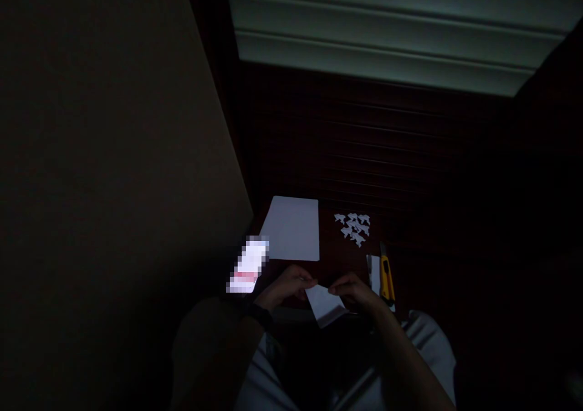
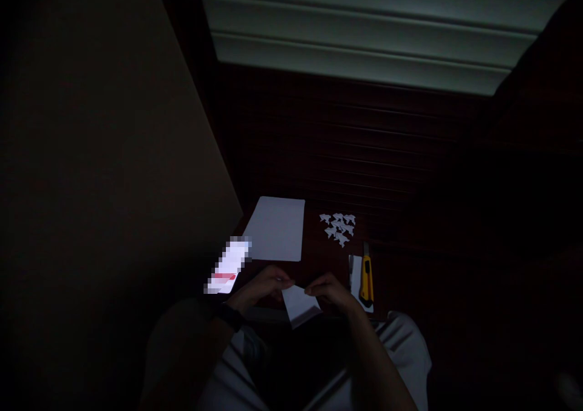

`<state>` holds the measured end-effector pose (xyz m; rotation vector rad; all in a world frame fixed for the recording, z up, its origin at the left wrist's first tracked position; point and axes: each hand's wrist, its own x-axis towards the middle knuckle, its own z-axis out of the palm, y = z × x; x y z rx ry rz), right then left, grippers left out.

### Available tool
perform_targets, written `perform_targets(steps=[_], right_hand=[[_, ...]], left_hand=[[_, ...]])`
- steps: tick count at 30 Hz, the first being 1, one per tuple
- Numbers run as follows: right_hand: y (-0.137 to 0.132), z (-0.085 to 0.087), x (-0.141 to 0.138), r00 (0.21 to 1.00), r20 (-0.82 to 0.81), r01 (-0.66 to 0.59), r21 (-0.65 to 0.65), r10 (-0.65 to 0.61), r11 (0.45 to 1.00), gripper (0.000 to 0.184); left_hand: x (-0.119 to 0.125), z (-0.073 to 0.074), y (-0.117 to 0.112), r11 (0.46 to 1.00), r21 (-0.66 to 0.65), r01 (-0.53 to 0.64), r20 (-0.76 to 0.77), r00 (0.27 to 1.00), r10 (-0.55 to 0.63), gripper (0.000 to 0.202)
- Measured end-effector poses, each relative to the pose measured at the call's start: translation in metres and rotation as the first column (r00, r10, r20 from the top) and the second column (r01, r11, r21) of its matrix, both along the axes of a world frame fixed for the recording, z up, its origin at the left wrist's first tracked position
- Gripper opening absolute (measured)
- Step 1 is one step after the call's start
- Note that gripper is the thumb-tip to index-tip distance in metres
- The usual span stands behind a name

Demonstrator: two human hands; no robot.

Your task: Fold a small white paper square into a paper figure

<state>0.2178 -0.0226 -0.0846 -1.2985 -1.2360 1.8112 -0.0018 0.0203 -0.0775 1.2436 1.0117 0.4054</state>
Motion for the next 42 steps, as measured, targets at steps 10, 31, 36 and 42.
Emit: perform_targets(steps=[10, 31, 36, 42], right_hand=[[0.000, 0.000, 0.002, 1.000, 0.023, 0.000, 0.065, -0.001, 0.998, 0.024], [0.001, 0.006, 0.000, 0.997, -0.072, 0.001, 0.120, 0.008, 0.993, 0.033], [-0.001, 0.006, -0.006, 0.993, -0.118, 0.020, 0.100, -0.008, 0.995, 0.054], [0.000, -0.003, -0.011, 0.988, -0.125, 0.111, 0.122, -0.095, 0.986, 0.046]], left_hand=[[-0.008, -0.001, 0.002, 0.988, -0.009, -0.151, 0.002, 0.989, 0.151, 0.042], [-0.013, 0.000, 0.003, 0.987, -0.055, -0.150, 0.036, 0.988, 0.152, 0.047], [-0.008, 0.005, 0.001, 0.976, -0.054, -0.211, 0.032, 0.977, 0.212, 0.051], [-0.001, 0.011, -0.001, 0.969, -0.039, -0.243, 0.082, 0.966, 0.245, 0.053]])
